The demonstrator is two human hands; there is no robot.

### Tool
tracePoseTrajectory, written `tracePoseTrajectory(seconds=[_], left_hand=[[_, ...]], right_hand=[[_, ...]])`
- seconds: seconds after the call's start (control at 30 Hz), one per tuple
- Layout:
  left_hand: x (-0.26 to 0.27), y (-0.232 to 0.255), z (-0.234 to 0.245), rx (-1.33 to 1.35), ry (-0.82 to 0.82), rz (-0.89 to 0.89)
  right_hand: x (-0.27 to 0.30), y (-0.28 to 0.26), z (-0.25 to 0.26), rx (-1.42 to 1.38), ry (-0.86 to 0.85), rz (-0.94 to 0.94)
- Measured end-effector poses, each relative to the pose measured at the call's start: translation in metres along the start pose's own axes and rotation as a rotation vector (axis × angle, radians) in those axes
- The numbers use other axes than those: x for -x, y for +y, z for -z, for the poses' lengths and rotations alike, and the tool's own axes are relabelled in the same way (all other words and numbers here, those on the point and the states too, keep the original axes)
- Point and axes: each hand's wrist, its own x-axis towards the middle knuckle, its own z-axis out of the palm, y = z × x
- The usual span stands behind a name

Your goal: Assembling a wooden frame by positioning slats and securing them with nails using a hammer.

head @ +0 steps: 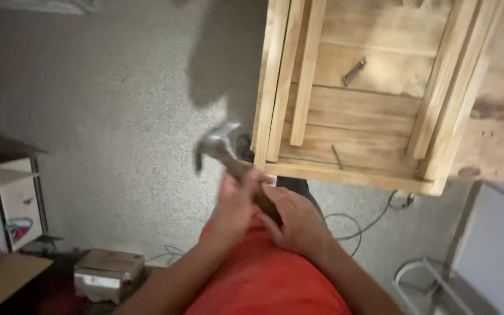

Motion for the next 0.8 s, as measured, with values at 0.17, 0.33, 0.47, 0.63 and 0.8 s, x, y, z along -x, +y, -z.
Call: tracePoseTrajectory(seconds=[0.17,0.33,0.47,0.63,0.8], left_hand=[[-0.088,-0.028,0.106,-0.042,0.331,0.018],[-0.135,-0.079,0.158,-0.252,-0.003,0.233],[-0.116,-0.073,0.12,-0.23,-0.08,0.235],[-0.112,-0.087,0.097,-0.268,0.034,0.129],[-0.109,-0.085,0.087,-0.261,-0.093,0.203]], right_hand=[[-0.016,0.046,-0.038,-0.109,0.103,-0.333],[-0.019,0.108,-0.079,-0.013,0.087,-0.546],[-0.029,0.137,-0.097,-0.044,0.073,-0.618],[-0.029,0.147,-0.095,-0.125,0.022,-0.662],[-0.028,0.15,-0.096,-0.082,0.068,-0.739]])
